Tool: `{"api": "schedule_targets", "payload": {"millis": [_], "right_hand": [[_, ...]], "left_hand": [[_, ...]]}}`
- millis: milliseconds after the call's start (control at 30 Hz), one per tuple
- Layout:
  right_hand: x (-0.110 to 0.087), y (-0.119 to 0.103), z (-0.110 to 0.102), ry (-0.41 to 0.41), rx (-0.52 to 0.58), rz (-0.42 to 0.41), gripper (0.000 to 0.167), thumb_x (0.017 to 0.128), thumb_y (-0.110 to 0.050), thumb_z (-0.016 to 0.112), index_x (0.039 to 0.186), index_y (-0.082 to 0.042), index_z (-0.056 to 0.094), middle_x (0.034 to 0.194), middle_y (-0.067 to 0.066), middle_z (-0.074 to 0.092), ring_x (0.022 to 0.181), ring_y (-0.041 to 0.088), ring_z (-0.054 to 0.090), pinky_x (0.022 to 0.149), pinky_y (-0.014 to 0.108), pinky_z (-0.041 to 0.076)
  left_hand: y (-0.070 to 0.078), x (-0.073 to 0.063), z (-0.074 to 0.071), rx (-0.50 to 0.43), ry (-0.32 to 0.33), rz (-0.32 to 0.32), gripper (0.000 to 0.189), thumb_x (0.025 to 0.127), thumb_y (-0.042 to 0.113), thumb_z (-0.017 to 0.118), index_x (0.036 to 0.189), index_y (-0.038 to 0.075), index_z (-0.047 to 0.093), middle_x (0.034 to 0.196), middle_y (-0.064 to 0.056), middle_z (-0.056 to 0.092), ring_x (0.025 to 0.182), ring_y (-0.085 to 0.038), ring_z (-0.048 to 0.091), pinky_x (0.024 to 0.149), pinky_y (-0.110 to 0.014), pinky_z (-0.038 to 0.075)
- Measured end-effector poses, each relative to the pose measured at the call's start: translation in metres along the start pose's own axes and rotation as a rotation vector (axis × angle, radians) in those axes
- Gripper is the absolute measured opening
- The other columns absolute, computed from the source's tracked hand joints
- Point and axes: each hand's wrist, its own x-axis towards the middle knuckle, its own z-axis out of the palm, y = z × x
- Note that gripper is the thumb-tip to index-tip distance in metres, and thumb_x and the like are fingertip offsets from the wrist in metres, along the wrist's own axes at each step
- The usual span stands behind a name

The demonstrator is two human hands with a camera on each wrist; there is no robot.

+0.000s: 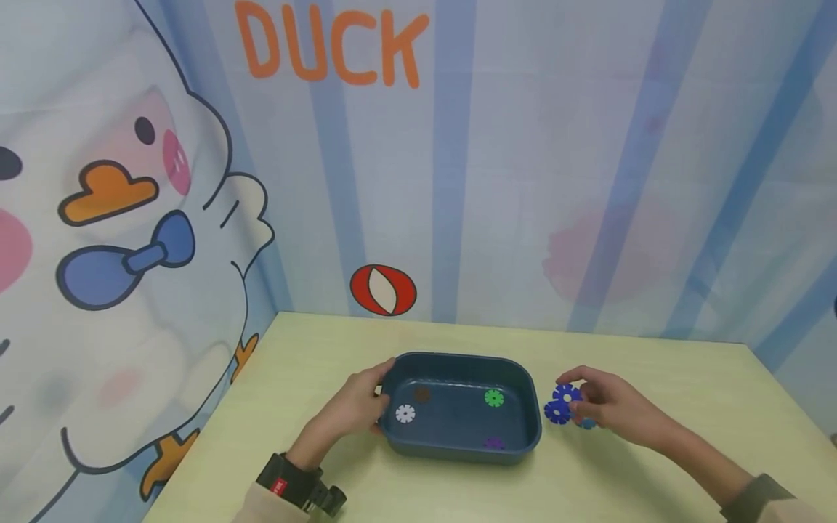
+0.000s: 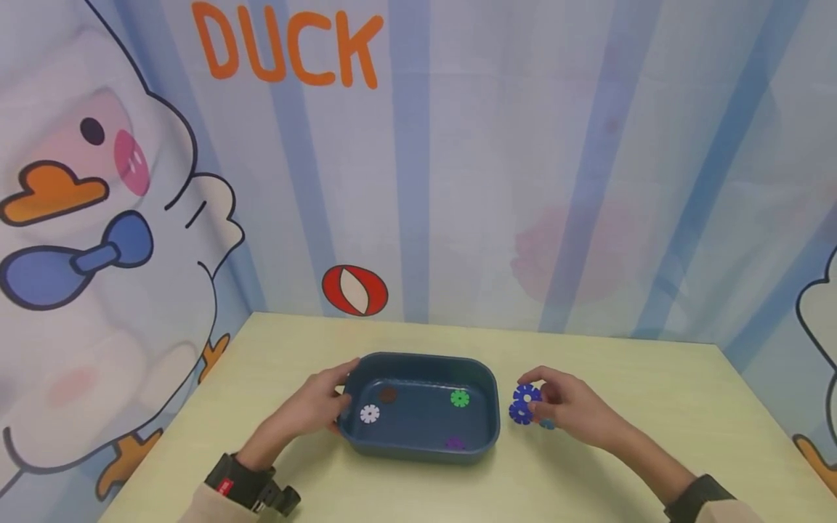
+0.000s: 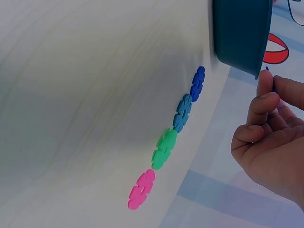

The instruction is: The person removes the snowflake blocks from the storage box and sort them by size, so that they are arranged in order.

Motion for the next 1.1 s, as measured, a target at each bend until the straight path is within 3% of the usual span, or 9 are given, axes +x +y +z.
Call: {"api": "schedule_targets", "payload": {"millis": [200, 467, 700, 1100], "right_hand": [[-0.005, 0.003, -0.002, 0.007, 0.028, -0.014, 0.036, 0.103, -0.003, 0.063, 0.137, 0.005, 0.057, 0.078, 0.008, 0.063, 0.060, 0.008, 0.049, 0.050, 0.026, 0.046], [-0.012, 0.010, -0.004, 0.009, 0.042, 0.026, 0.036, 0.104, -0.002, 0.062, 0.138, 0.009, 0.055, 0.081, 0.012, 0.067, 0.060, 0.014, 0.052, 0.052, 0.026, 0.047], [-0.013, 0.012, -0.008, 0.009, 0.027, 0.060, 0.038, 0.104, -0.006, 0.062, 0.138, 0.008, 0.055, 0.081, 0.011, 0.067, 0.060, 0.011, 0.050, 0.053, 0.026, 0.047], [-0.015, 0.013, -0.011, 0.011, 0.041, 0.049, 0.037, 0.106, -0.006, 0.061, 0.139, 0.009, 0.054, 0.080, 0.014, 0.065, 0.062, 0.024, 0.056, 0.055, 0.029, 0.049]], "left_hand": [[0.001, 0.000, 0.000, 0.012, 0.002, 0.001, 0.070, 0.096, -0.012, 0.051, 0.164, -0.003, 0.033, 0.148, -0.036, 0.054, 0.087, -0.030, 0.076, 0.051, -0.034, 0.065], [0.003, -0.001, 0.000, 0.015, 0.001, 0.001, 0.070, 0.096, -0.012, 0.051, 0.163, -0.003, 0.033, 0.149, -0.035, 0.053, 0.090, -0.032, 0.076, 0.052, -0.034, 0.065], [0.001, 0.000, 0.000, 0.020, 0.008, 0.005, 0.069, 0.096, -0.011, 0.051, 0.163, -0.003, 0.034, 0.148, -0.036, 0.054, 0.088, -0.031, 0.077, 0.051, -0.035, 0.065], [0.002, -0.001, 0.000, 0.013, 0.004, -0.001, 0.070, 0.097, -0.012, 0.052, 0.163, -0.003, 0.033, 0.148, -0.036, 0.054, 0.095, -0.033, 0.076, 0.052, -0.036, 0.066]]}}
